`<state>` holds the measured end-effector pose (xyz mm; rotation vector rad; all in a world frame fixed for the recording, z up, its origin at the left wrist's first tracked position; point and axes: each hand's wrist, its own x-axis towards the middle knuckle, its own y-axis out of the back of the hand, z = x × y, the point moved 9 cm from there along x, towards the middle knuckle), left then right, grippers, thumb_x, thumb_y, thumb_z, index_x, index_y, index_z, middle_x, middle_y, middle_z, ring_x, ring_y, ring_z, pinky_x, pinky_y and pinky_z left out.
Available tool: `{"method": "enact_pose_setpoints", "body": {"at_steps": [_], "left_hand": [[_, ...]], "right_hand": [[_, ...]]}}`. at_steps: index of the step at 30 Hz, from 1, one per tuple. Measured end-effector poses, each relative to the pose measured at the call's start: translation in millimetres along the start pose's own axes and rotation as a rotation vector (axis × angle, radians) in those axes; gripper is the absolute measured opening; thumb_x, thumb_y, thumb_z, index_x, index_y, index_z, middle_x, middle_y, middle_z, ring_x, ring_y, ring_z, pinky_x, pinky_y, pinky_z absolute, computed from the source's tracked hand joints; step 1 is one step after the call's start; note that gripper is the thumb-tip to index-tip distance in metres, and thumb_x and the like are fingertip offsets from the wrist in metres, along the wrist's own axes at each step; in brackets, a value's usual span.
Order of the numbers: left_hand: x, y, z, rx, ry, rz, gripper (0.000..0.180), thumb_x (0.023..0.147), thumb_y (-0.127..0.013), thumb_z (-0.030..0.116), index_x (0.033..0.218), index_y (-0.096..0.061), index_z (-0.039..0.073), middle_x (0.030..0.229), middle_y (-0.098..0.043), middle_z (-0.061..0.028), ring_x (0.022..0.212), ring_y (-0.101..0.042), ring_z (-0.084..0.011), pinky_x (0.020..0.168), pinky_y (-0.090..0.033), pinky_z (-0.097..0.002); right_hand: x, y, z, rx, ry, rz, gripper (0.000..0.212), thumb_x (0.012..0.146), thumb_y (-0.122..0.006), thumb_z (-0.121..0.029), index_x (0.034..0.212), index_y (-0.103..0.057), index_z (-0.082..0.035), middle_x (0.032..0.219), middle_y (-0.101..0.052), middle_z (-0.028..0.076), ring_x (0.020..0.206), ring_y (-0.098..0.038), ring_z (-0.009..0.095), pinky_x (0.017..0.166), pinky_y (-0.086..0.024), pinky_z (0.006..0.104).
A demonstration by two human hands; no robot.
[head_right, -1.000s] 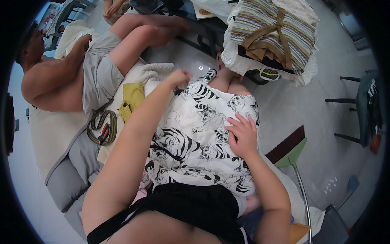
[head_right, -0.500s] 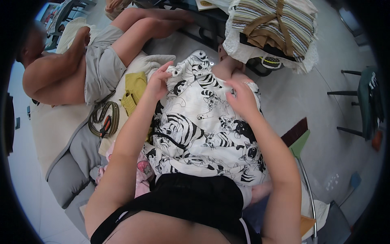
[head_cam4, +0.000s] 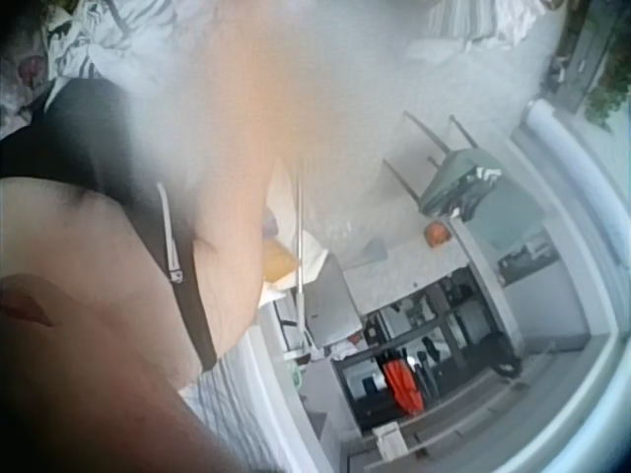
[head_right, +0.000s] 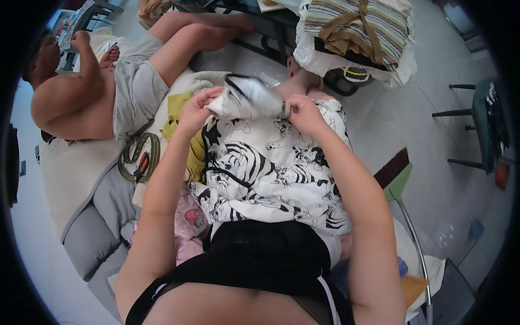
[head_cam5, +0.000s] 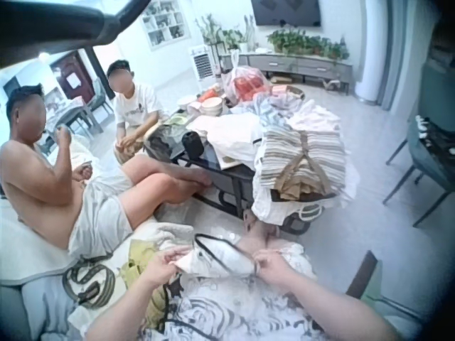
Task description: The person trims a loose thread from a striped cloth with scissors, folds the cloth, and then folds a patterned white jacket and a black garment by hand on their lap.
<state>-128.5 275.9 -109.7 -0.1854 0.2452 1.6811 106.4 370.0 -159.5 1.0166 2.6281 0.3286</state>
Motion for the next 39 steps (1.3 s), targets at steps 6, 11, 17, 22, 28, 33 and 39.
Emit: {"method": "enact_pose_setpoints", "body": {"at_steps": [6, 11, 17, 22, 28, 33, 39], "left_hand": [[-13, -11, -15, -0.098, 0.029, 0.093, 0.053, 0.077, -0.045, -0.013, 0.128, -0.057, 0.0, 0.092, -0.062, -0.0017, 0.089, -0.057, -0.0085, 0.086, -0.044, -0.0214], [-21, -16, -1, -0.153, 0.01, 0.092, 0.035, 0.085, -0.062, 0.01, 0.119, -0.063, 0.002, 0.088, -0.063, 0.0004, 0.083, -0.055, -0.0073, 0.076, -0.042, -0.0212], [-41, -13, -33, 0.662, 0.342, 0.046, 0.067, 0.094, -0.038, 0.062, 0.076, -0.072, 0.006, 0.058, -0.061, -0.0072, 0.062, -0.062, -0.0203, 0.064, -0.048, -0.0333], [-35, 14, -56, 0.584, 0.431, 0.171, 0.07, 0.095, -0.034, 0.06, 0.071, -0.069, 0.005, 0.056, -0.059, -0.0066, 0.059, -0.061, -0.0194, 0.064, -0.048, -0.0312], [-11, -10, -63, 0.302, 0.339, 0.212, 0.035, 0.095, -0.053, 0.037, 0.097, -0.063, 0.003, 0.08, -0.066, -0.0055, 0.07, -0.063, -0.0155, 0.065, -0.051, -0.0287], [11, 7, -60, -0.446, 0.186, 0.498, 0.022, 0.097, -0.05, 0.012, 0.115, -0.053, 0.001, 0.099, -0.065, -0.0084, 0.083, -0.065, -0.0175, 0.072, -0.056, -0.0333], [-13, -46, 25, 0.95, -0.549, 0.388, 0.064, 0.08, -0.07, 0.028, 0.132, -0.048, 0.001, 0.126, -0.056, -0.0237, 0.115, -0.055, -0.038, 0.096, -0.044, -0.0405]], "right_hand": [[-27, -5, -32, -0.278, 0.293, 0.191, 0.018, 0.08, -0.058, 0.0, 0.083, -0.07, -0.014, 0.108, -0.06, 0.005, 0.106, -0.054, 0.027, 0.094, -0.043, 0.0356], [-24, 4, -18, -0.092, 0.23, 0.313, 0.019, 0.084, -0.052, 0.002, 0.091, -0.068, -0.005, 0.107, -0.063, 0.01, 0.102, -0.058, 0.028, 0.091, -0.045, 0.034], [-37, 10, -31, -0.295, 0.304, 0.368, 0.02, 0.082, -0.055, -0.002, 0.094, -0.069, -0.009, 0.11, -0.065, 0.008, 0.107, -0.055, 0.03, 0.098, -0.039, 0.0379], [-39, 16, -6, -0.003, 0.146, 0.426, 0.026, 0.089, -0.058, -0.01, 0.115, -0.06, -0.006, 0.097, -0.061, 0.006, 0.087, -0.056, 0.016, 0.081, -0.045, 0.0278], [-38, -26, 18, 0.267, -0.166, 0.218, 0.057, 0.087, -0.065, -0.016, 0.138, -0.041, -0.006, 0.089, -0.058, 0.005, 0.075, -0.055, 0.011, 0.071, -0.047, 0.0253], [-47, -24, -5, 0.534, -0.068, 0.273, 0.063, 0.083, -0.066, -0.003, 0.141, -0.04, -0.01, 0.106, -0.055, 0.006, 0.077, -0.054, 0.008, 0.073, -0.048, 0.0206], [-62, -21, -23, -0.052, 0.114, 0.305, 0.056, 0.079, -0.071, -0.017, 0.132, -0.054, -0.017, 0.133, -0.046, 0.015, 0.121, -0.048, 0.031, 0.099, -0.043, 0.0393]]}}
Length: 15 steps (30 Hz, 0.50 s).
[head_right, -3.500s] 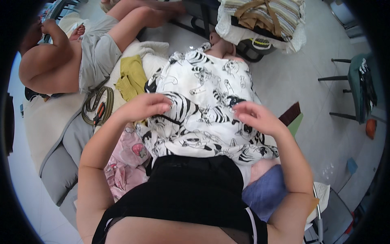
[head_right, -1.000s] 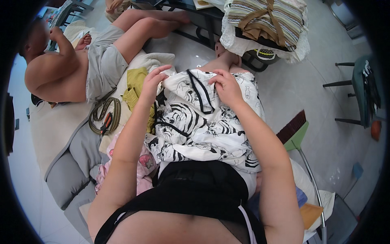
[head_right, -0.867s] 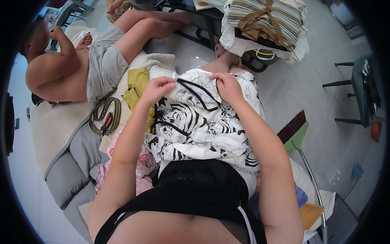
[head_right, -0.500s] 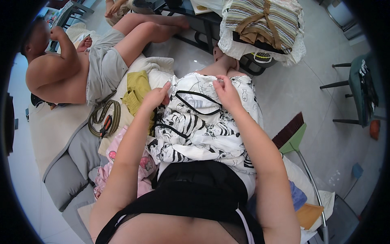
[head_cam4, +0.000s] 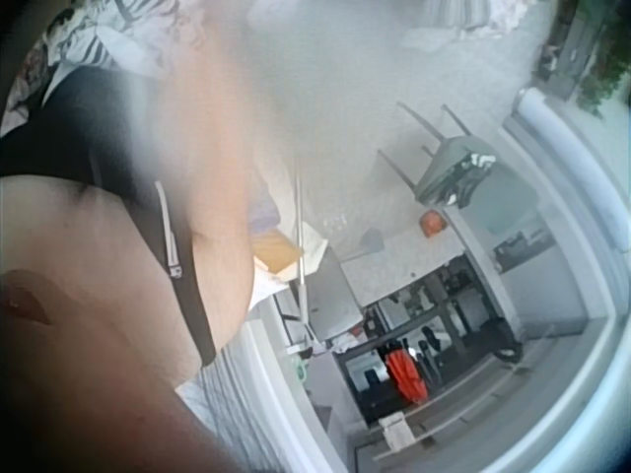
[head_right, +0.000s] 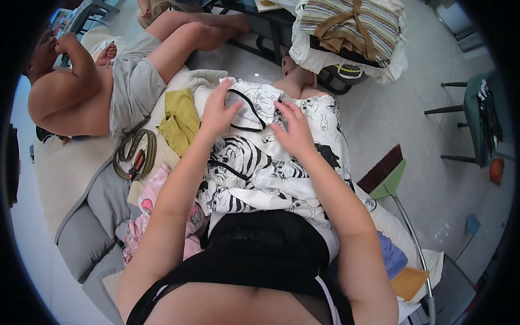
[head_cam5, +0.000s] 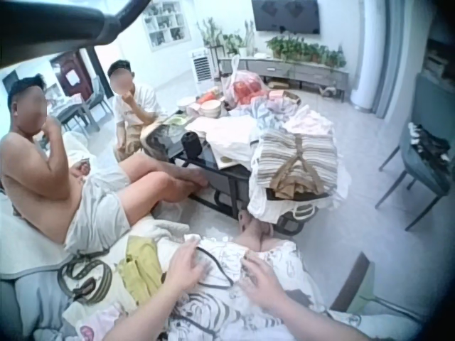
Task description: The person trims a loose thread from a striped cloth with scissors, folds the cloth, and then folds a patterned white jacket and a black garment by hand on their lap.
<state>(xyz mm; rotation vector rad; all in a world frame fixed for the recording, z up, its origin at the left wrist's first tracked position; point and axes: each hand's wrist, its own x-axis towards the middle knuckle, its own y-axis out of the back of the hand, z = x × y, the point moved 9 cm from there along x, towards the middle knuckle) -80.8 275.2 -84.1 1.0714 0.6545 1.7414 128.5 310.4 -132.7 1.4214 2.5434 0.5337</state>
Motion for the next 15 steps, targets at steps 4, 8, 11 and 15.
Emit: {"method": "enact_pose_setpoints", "body": {"at_steps": [4, 8, 11, 15], "left_hand": [[-34, -25, -1, -0.274, 0.293, -0.314, 0.058, 0.081, -0.072, 0.027, 0.13, -0.053, 0.002, 0.11, -0.066, -0.0156, 0.098, -0.063, -0.0308, 0.086, -0.048, -0.0351], [-51, -15, -20, -0.38, 0.48, -0.298, 0.046, 0.083, -0.07, 0.029, 0.122, -0.06, 0.006, 0.097, -0.069, -0.0116, 0.087, -0.065, -0.0265, 0.078, -0.05, -0.0337], [-58, -11, -19, 0.047, 0.538, -0.473, 0.032, 0.087, -0.063, 0.039, 0.11, -0.068, 0.017, 0.088, -0.069, -0.0082, 0.08, -0.066, -0.0258, 0.074, -0.051, -0.0359], [-72, -7, -49, 0.179, 0.595, -0.509, 0.037, 0.084, -0.066, 0.037, 0.113, -0.064, 0.014, 0.088, -0.069, -0.0084, 0.084, -0.065, -0.0302, 0.079, -0.051, -0.0405]], "right_hand": [[-4, -12, -29, -0.335, 0.233, -0.008, 0.049, 0.079, -0.071, -0.03, 0.125, -0.06, -0.018, 0.141, -0.041, 0.017, 0.128, -0.039, 0.037, 0.108, -0.032, 0.0463], [-7, -22, -37, -0.384, 0.307, -0.013, 0.04, 0.078, -0.071, -0.025, 0.117, -0.065, -0.02, 0.136, -0.047, 0.016, 0.125, -0.042, 0.036, 0.106, -0.035, 0.0448], [-3, -12, -19, -0.313, 0.291, 0.044, 0.027, 0.08, -0.069, -0.018, 0.106, -0.068, -0.016, 0.127, -0.055, 0.014, 0.119, -0.047, 0.035, 0.102, -0.038, 0.0427], [-2, -6, -21, -0.219, 0.247, 0.091, 0.014, 0.081, -0.066, -0.011, 0.095, -0.069, -0.011, 0.12, -0.059, 0.011, 0.113, -0.05, 0.033, 0.098, -0.041, 0.0406]]}}
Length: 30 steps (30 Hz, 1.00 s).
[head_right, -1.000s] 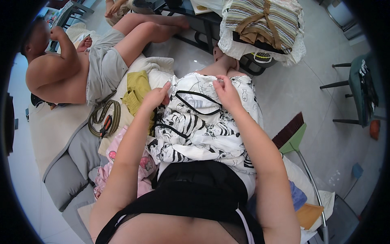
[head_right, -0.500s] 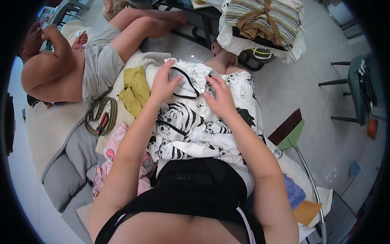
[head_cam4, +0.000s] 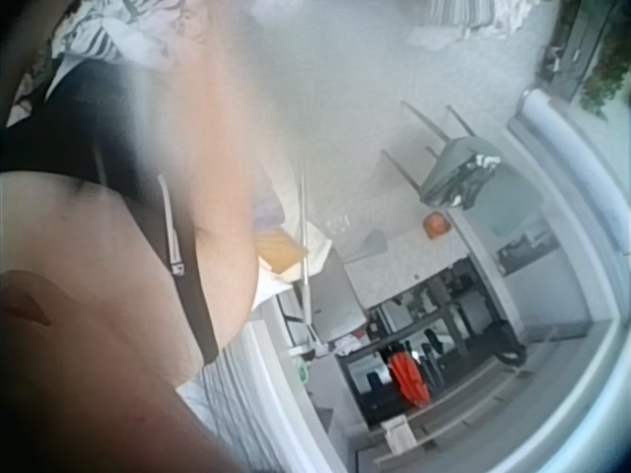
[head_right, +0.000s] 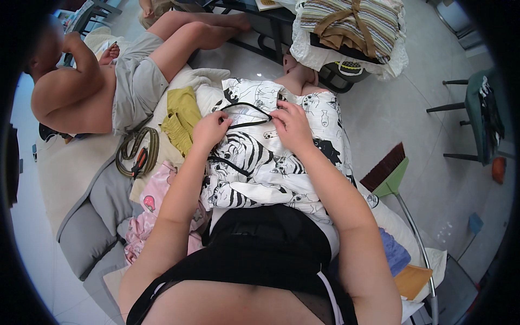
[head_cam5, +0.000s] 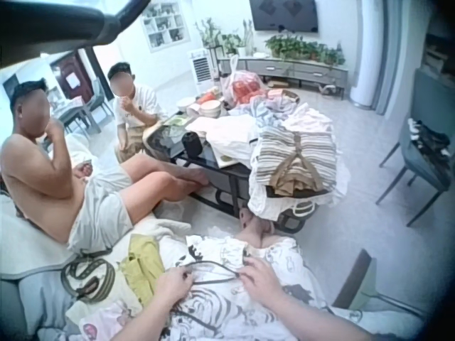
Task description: The person trims a loose thread from a striped cloth with scissors, folds the cloth, and then folds a patterned white jacket and a black garment by hand on their lap.
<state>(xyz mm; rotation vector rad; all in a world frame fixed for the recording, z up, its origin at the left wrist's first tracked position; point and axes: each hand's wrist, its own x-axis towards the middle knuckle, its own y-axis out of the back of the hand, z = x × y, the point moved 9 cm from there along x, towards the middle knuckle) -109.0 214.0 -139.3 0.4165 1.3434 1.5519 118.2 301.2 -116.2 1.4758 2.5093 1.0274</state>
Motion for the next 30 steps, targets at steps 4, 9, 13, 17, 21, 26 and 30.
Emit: {"method": "enact_pose_setpoints", "body": {"at_steps": [4, 9, 13, 17, 21, 26, 30], "left_hand": [[-23, 44, 25, -0.059, -0.411, 0.77, 0.065, 0.078, -0.07, 0.021, 0.136, -0.041, 0.014, 0.092, -0.068, -0.0092, 0.086, -0.065, -0.0316, 0.079, -0.051, -0.042], [10, -4, 6, -0.163, -0.063, 0.106, 0.035, 0.079, -0.066, 0.016, 0.113, -0.061, 0.01, 0.093, -0.067, -0.0121, 0.087, -0.064, -0.0304, 0.075, -0.05, -0.0409], [-8, 29, -25, -0.333, -0.094, 0.51, 0.016, 0.076, -0.062, 0.011, 0.091, -0.068, 0.01, 0.09, -0.066, -0.0108, 0.083, -0.062, -0.0318, 0.074, -0.05, -0.041], [-23, 16, -8, 0.02, -0.363, 0.272, 0.022, 0.078, -0.062, 0.009, 0.098, -0.07, 0.011, 0.102, -0.067, -0.0092, 0.101, -0.06, -0.0296, 0.086, -0.048, -0.0366], [-1, 35, -7, -0.545, -0.221, 0.26, 0.028, 0.083, -0.062, 0.013, 0.11, -0.068, 0.01, 0.118, -0.064, -0.0106, 0.112, -0.057, -0.0283, 0.095, -0.045, -0.0367], [-9, 26, 93, -0.246, -0.589, 0.282, 0.045, 0.09, -0.058, 0.029, 0.13, -0.055, 0.007, 0.133, -0.053, -0.0191, 0.128, -0.045, -0.0346, 0.107, -0.035, -0.0411], [-43, -18, 133, 0.19, -0.671, 0.198, 0.053, 0.088, -0.059, 0.042, 0.136, -0.051, 0.021, 0.145, -0.042, -0.0124, 0.136, -0.032, -0.0392, 0.106, -0.031, -0.0572]], "right_hand": [[0, -1, -6, -0.018, 0.029, 0.013, 0.013, 0.082, -0.065, -0.011, 0.095, -0.068, -0.011, 0.119, -0.059, 0.01, 0.113, -0.05, 0.032, 0.097, -0.041, 0.0404], [-4, 4, -2, -0.01, 0.011, -0.003, 0.015, 0.082, -0.065, -0.01, 0.096, -0.069, -0.011, 0.119, -0.059, 0.011, 0.114, -0.05, 0.032, 0.099, -0.04, 0.04], [-4, 5, 11, 0.031, -0.062, 0.009, 0.013, 0.082, -0.065, -0.01, 0.095, -0.069, -0.011, 0.121, -0.059, 0.012, 0.114, -0.05, 0.033, 0.1, -0.038, 0.0403], [-4, -4, 17, 0.02, -0.149, -0.059, 0.012, 0.084, -0.062, -0.013, 0.094, -0.068, -0.011, 0.122, -0.058, 0.01, 0.117, -0.049, 0.031, 0.102, -0.037, 0.0395], [-3, -1, 13, 0.003, -0.117, -0.064, 0.017, 0.084, -0.062, -0.014, 0.101, -0.066, -0.011, 0.124, -0.057, 0.01, 0.118, -0.048, 0.03, 0.103, -0.037, 0.0403], [0, 21, -1, -0.07, -0.06, -0.055, 0.03, 0.084, -0.064, -0.018, 0.113, -0.062, -0.013, 0.131, -0.053, 0.011, 0.128, -0.043, 0.031, 0.107, -0.034, 0.0401], [-4, 34, 31, -0.346, -0.176, -0.132, 0.042, 0.086, -0.061, -0.03, 0.125, -0.059, -0.015, 0.142, -0.046, 0.011, 0.139, -0.03, 0.03, 0.114, -0.025, 0.0422]]}}
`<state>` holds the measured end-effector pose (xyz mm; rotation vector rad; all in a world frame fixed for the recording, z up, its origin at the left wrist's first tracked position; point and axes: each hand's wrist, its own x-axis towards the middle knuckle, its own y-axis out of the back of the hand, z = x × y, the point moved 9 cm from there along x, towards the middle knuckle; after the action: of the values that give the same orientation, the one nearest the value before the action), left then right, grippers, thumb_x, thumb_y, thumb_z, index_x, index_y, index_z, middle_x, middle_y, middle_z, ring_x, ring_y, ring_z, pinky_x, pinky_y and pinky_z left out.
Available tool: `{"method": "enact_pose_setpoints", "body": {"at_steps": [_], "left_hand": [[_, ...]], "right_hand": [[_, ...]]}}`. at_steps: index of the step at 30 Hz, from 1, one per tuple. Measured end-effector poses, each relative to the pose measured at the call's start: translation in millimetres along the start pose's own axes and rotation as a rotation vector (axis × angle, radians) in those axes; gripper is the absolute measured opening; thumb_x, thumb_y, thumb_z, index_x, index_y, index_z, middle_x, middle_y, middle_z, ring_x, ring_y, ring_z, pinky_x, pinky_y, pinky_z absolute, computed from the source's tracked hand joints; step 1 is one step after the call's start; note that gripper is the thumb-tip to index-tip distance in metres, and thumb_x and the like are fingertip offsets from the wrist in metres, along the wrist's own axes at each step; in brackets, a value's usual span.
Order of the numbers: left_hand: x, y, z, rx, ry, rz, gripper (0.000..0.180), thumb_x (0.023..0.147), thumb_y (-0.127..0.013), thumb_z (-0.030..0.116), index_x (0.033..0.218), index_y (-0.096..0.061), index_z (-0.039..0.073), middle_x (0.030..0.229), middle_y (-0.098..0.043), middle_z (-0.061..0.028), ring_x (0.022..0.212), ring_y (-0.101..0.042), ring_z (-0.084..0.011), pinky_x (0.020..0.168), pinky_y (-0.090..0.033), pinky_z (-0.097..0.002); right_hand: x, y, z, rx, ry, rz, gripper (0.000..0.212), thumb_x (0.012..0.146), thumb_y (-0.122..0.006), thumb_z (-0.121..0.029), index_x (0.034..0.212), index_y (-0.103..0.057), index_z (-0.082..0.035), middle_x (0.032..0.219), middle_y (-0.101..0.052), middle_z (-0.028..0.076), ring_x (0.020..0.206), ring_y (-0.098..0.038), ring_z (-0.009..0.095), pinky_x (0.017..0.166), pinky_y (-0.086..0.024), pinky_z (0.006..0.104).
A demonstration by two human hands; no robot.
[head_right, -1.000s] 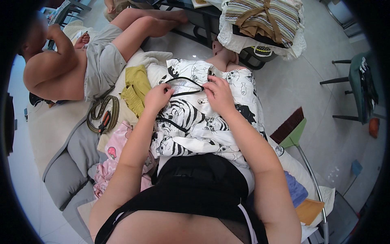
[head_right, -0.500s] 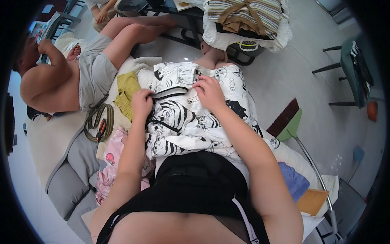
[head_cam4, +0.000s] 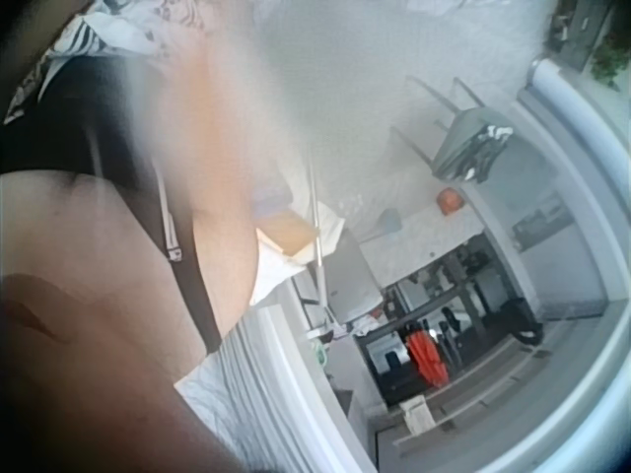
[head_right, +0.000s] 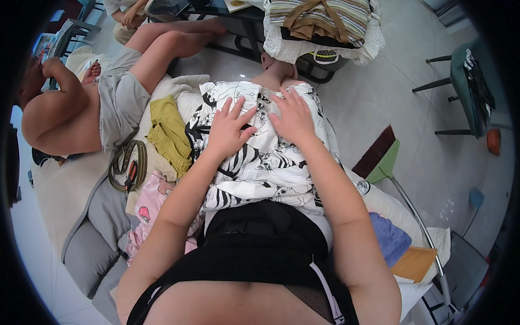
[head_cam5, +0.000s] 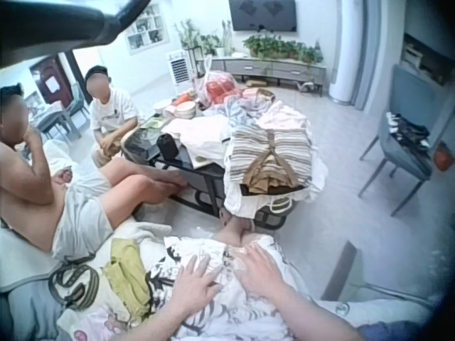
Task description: The person trims a loose thread from a striped cloth with scissors, folds the cloth, and then folds a patterned white jacket and a black garment by hand on their lap.
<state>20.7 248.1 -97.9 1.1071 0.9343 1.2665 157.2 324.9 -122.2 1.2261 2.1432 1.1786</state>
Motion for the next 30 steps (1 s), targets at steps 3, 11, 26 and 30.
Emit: {"method": "enact_pose_setpoints", "body": {"at_steps": [3, 11, 26, 30], "left_hand": [[-5, -1, -6, -0.091, 0.093, -0.074, 0.054, 0.087, -0.06, 0.043, 0.137, -0.051, 0.024, 0.148, -0.037, -0.0122, 0.136, -0.03, -0.0417, 0.103, -0.032, -0.0611], [-6, 11, -39, -0.679, 0.252, -0.047, 0.027, 0.093, -0.053, 0.02, 0.114, -0.067, 0.009, 0.118, -0.065, -0.0134, 0.114, -0.058, -0.0276, 0.097, -0.044, -0.0378], [96, -36, -140, -0.079, 0.079, -0.241, 0.056, 0.073, -0.054, 0.006, 0.128, -0.056, 0.012, 0.117, -0.063, -0.017, 0.113, -0.056, -0.0341, 0.097, -0.044, -0.0398], [94, -34, -136, -0.007, 0.181, -0.477, 0.041, 0.076, -0.056, 0.011, 0.117, -0.062, 0.014, 0.11, -0.065, -0.0149, 0.103, -0.06, -0.0344, 0.088, -0.048, -0.0424]], "right_hand": [[1, -2, 30, -0.21, -0.043, -0.122, 0.045, 0.086, -0.06, -0.034, 0.128, -0.058, -0.017, 0.146, -0.041, 0.007, 0.142, -0.026, 0.029, 0.115, -0.022, 0.0433], [14, -5, 93, 0.142, -0.12, 0.066, 0.051, 0.087, -0.063, -0.03, 0.134, -0.053, -0.013, 0.149, -0.037, 0.014, 0.137, -0.034, 0.037, 0.111, -0.03, 0.0415], [42, -19, 205, 0.568, -0.312, -0.161, 0.069, 0.075, -0.052, 0.004, 0.142, -0.04, -0.008, 0.139, -0.05, 0.013, 0.124, -0.05, 0.018, 0.091, -0.046, 0.0313], [36, -40, 201, 0.683, -0.514, -0.301, 0.058, 0.075, -0.054, 0.002, 0.133, -0.052, -0.006, 0.123, -0.061, 0.011, 0.109, -0.059, 0.018, 0.086, -0.048, 0.0306]]}}
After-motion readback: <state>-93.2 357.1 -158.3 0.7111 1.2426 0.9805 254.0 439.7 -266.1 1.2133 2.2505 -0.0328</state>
